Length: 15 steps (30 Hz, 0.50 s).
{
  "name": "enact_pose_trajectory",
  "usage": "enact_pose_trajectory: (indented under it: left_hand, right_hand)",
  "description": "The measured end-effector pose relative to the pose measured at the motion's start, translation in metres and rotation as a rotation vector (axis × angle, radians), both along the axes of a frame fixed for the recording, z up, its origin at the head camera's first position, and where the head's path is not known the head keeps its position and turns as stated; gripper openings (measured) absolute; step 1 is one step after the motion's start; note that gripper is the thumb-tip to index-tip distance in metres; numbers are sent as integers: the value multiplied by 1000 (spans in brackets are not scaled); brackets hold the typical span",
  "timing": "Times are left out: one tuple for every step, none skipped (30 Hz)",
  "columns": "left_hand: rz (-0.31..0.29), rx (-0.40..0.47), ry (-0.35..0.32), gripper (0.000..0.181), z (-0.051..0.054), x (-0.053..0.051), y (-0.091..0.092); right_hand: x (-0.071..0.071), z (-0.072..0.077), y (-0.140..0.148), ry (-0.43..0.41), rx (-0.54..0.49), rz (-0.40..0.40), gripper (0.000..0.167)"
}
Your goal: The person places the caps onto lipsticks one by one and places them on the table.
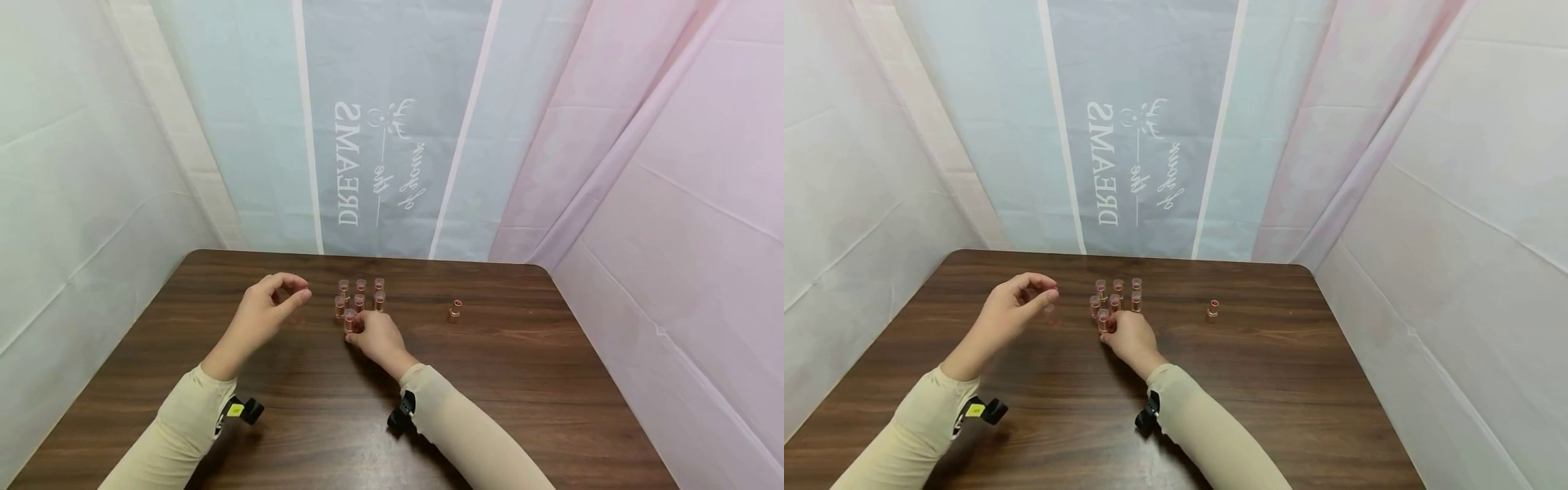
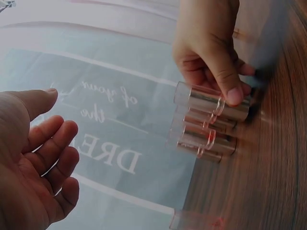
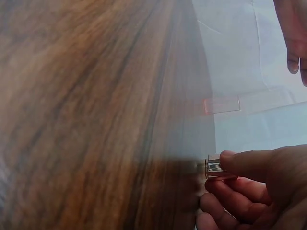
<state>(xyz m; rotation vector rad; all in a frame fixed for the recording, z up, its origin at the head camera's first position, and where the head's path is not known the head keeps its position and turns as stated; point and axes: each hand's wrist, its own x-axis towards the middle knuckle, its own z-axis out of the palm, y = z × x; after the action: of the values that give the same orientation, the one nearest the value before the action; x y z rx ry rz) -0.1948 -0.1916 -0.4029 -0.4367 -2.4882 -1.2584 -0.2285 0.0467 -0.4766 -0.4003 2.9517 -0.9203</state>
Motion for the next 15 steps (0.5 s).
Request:
enact_pose_trajectory:
  left_hand:
    - [3, -4, -5, 27, 0, -1, -1]
    - [6, -6, -11, 28, -1, -2, -2]
    - [8, -9, -14, 28, -2, -3, -3]
    - [10, -11, -17, 29, -2, -3, -4]
    - [11, -14, -18, 29, -2, -4, -5]
    - [14, -19, -16, 29, -3, -5, -6]
    - [16, -21, -19, 29, -3, -6, -6]
    - [16, -21, -20, 29, -4, -6, -7]
    - [16, -23, -22, 29, -4, -7, -8]
    - [16, -22, -22, 29, -4, -7, -9]
    - [16, -22, -27, 29, -4, -7, -9]
    - [16, -20, -30, 30, -4, -7, -10]
    - [15, -18, -37, 31, -4, -7, -11]
    - [15, -16, -42, 31, -4, -7, -12]
    - [13, -16, -46, 32, -5, -7, -12]
  right_hand:
    - [0, -1, 0, 2, 0, 1, 13]
    - [0, -1, 0, 5, -2, 2, 13]
    - [0, -2, 0, 6, -2, 3, 13]
    - [0, -2, 1, 6, -3, 4, 13]
    - [-1, -3, 1, 7, -4, 4, 13]
    - [-1, -3, 1, 7, -4, 2, 13]
    - [-1, -4, 1, 7, -5, 2, 13]
    - [-1, -4, 1, 5, -7, 0, 13]
    - [-1, -5, 1, 4, -5, -2, 13]
    - [-2, -5, 1, 2, -3, -5, 13]
    - [-2, -5, 0, 1, -2, -7, 13]
    - [-2, -5, 0, -2, 0, -9, 13]
    - [-2, -5, -1, -4, 2, -9, 13]
    - [-1, -5, -2, -6, 6, -11, 13]
    - [-1, -5, -2, -5, 7, -8, 13]
